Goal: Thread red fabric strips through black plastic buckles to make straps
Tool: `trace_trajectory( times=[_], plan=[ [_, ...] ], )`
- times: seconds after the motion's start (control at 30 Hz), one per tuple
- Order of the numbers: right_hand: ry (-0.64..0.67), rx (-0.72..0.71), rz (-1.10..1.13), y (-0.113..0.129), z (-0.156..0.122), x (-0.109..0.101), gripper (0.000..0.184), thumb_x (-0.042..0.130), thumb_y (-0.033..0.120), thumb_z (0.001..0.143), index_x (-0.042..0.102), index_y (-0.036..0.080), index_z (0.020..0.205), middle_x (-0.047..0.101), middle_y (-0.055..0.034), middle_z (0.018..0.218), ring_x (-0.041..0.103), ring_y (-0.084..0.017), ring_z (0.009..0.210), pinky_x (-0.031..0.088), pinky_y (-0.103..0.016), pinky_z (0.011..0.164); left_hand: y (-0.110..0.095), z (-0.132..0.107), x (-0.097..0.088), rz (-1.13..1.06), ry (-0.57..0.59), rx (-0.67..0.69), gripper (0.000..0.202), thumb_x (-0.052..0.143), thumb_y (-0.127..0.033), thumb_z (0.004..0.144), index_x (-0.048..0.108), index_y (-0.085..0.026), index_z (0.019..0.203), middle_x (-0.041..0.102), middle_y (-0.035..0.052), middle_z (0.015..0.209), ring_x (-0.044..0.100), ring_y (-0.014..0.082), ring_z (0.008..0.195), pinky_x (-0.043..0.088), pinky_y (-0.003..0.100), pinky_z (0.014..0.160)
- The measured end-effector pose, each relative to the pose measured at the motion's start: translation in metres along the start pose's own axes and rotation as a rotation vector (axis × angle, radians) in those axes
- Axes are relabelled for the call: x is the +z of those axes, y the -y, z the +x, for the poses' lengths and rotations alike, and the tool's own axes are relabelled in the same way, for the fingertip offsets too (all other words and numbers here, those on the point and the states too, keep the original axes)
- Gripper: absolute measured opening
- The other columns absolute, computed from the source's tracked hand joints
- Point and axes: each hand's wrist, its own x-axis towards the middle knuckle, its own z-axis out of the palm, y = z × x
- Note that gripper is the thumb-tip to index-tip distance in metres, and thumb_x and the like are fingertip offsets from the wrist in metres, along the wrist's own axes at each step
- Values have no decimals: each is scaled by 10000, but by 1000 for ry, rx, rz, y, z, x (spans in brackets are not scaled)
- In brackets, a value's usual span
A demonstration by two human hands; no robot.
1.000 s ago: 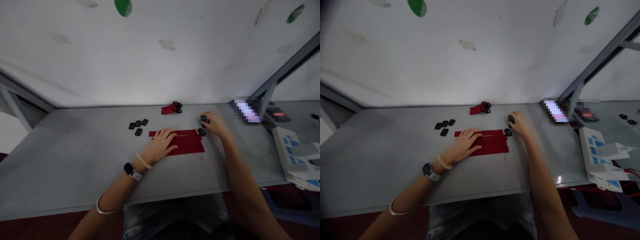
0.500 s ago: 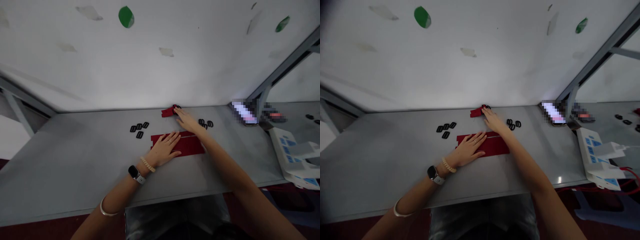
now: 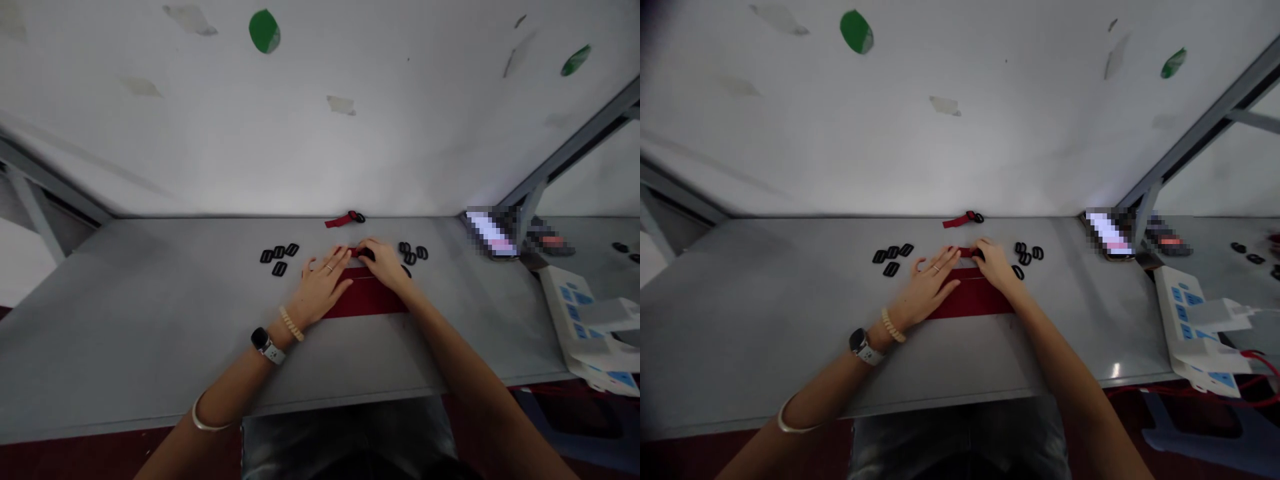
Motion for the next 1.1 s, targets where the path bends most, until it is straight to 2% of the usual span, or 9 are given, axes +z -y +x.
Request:
trace_trajectory(
  times=[0.1, 0.23, 0.33, 0.4, 0.6, 0.73, 0.87, 1.0, 1.1],
  plan=[
    [-57, -81, 41, 12, -3, 1, 175, 570, 85, 849, 633, 198, 968, 677, -102, 1035, 635, -255, 1015, 498, -438, 935, 8, 2, -3, -4, -76, -142, 515, 335, -317, 1018, 300, -241, 1526, 373, 86, 1564, 317, 249, 1461, 304, 510, 1101],
    [-98, -173, 179, 39, -10, 1, 173, 570, 145, 893, 609, 236, 1034, 684, -82, 1143, 636, -239, 1095, 495, -429, 988, 16, 2, -3, -84, -120, -175, 450, 378, -293, 1016, 399, -251, 1463, 499, 103, 1482, 408, 260, 1400, 297, 522, 1060],
    [-64, -146, 231, 51, -14, -1, 184, 573, 167, 900, 604, 265, 1052, 690, -53, 1161, 643, -224, 1106, 503, -421, 996, 17, 3, -6, -152, -156, -200, 345, 449, -290, 998, 546, -264, 1329, 660, 98, 1288, 508, 278, 1276, 303, 513, 1017],
    [-48, -114, 225, 52, -16, -1, 203, 582, 172, 895, 610, 267, 1072, 696, -49, 1145, 650, -228, 1096, 506, -430, 993, 18, 4, -8, -197, -167, -229, 278, 509, -300, 973, 622, -254, 1222, 712, 87, 1151, 550, 288, 1174, 309, 512, 993],
    [0, -91, 248, 53, -18, 2, 251, 605, 151, 881, 622, 251, 1110, 703, -53, 1139, 653, -228, 1099, 504, -425, 998, 30, 5, -8, -503, -155, -298, 207, 512, -277, 949, 710, -220, 940, 711, 32, 881, 606, 221, 909, 406, 408, 883],
    [-12, -109, 265, 60, -21, 6, 265, 628, 154, 871, 623, 248, 1119, 710, -49, 1142, 658, -224, 1097, 513, -413, 988, 32, 3, -3, -706, -185, -270, 197, 518, -289, 920, 697, -210, 897, 698, 27, 868, 618, 198, 859, 452, 353, 837],
    [-37, -107, 275, 62, -22, 5, 303, 631, 159, 871, 614, 268, 1153, 705, -38, 1172, 653, -219, 1117, 506, -421, 1003, 29, 4, -7, -834, -193, -296, 195, 529, -316, 895, 682, -197, 873, 700, 27, 855, 622, 184, 827, 463, 327, 804],
    [-75, -58, 280, 60, -20, 0, 324, 641, 164, 866, 611, 280, 1167, 696, -30, 1198, 645, -208, 1136, 496, -410, 1020, 30, 6, -19, -911, -131, -348, 245, 538, -358, 889, 663, -181, 774, 685, 15, 760, 596, 149, 706, 457, 289, 723],
    [-53, -56, 294, 59, -21, 4, 338, 645, 168, 858, 610, 281, 1174, 694, -34, 1200, 648, -212, 1132, 495, -413, 1019, 30, 4, -23, -949, -82, -347, 259, 544, -364, 883, 658, -179, 741, 668, 8, 725, 577, 141, 682, 446, 274, 689]
  ],
)
